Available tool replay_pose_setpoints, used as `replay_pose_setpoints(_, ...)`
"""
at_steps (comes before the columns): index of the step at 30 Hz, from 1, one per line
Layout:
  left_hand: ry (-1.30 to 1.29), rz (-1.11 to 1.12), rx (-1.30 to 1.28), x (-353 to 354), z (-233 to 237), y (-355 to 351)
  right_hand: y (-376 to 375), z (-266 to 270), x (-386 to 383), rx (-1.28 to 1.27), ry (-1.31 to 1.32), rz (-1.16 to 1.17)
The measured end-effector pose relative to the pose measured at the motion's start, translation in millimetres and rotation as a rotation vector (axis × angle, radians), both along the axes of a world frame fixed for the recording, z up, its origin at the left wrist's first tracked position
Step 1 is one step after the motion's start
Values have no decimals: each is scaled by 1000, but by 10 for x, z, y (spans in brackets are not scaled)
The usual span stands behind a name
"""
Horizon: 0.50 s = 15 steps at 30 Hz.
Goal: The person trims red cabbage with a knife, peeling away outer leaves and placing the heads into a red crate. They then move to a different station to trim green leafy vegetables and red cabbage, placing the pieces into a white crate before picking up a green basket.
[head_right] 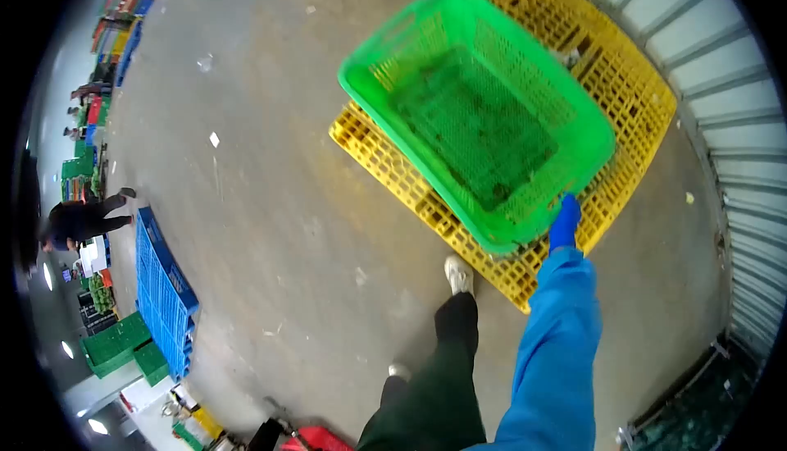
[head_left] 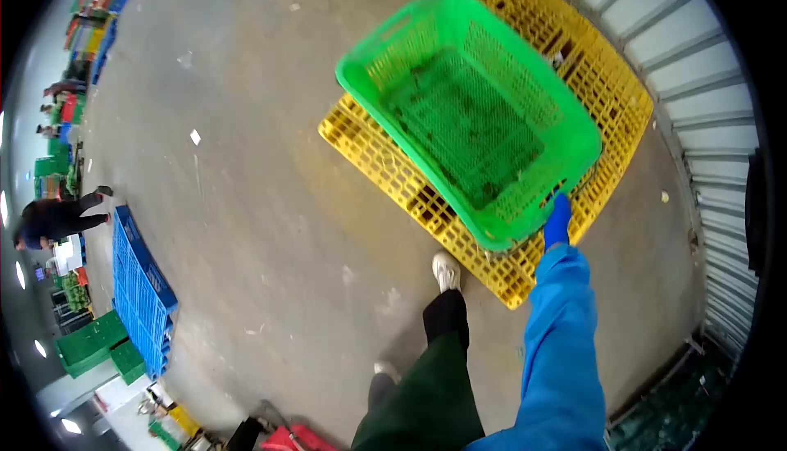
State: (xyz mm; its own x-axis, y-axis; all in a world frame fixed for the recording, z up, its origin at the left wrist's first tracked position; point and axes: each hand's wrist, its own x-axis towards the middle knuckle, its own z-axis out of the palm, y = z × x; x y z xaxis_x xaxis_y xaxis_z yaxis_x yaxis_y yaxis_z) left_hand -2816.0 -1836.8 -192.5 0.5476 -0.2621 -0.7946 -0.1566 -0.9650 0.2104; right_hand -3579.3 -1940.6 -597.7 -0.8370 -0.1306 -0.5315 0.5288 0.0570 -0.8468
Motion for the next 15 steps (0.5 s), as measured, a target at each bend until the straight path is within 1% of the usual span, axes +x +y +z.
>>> replay_pose_setpoints(1, 12, -53, 30, 0, 8, -2, -3, 68, -37, 96, 5, 13)
replay_pose_setpoints(3, 62, -152, 49, 89, -11, 48, -37, 339, 50, -191, -143, -1)
replay_pose_setpoints(4, 97, -193, 49, 141, -91, 105, -129, 406, 10, -359, -207, 0)
replay_pose_setpoints(5, 119, -213, 54, 190, -187, 186, -196, 437, -75, -337, -248, 5)
replay_pose_setpoints(7, 117, -267, 151, 212, -419, 276, -194, 524, -122, -287, -331, 0)
replay_pose_setpoints(8, 134, -121, 46, 26, -413, 285, -278, 676, -96, -252, -354, 41)
replay_pose_setpoints(9, 145, 30, -65, -298, -341, 219, -414, 903, -21, -303, -370, 91)
replay_pose_setpoints(10, 176, 17, -73, -739, -46, -136, -535, 1192, 104, -347, -393, 148)
replay_pose_setpoints(11, 160, -30, -61, -776, 28, -113, -643, 1538, 249, -385, -416, 210)
replay_pose_setpoints(12, 155, -20, -66, -791, 72, -50, -822, 1914, 423, -360, -435, 230)
replay_pose_setpoints(13, 151, -8, -78, -777, 110, 46, -963, 2208, 589, -400, -448, 257)
replay_pose_setpoints(15, 130, 144, -151, -698, 90, 341, -1300, 2767, 912, -509, -471, 332)
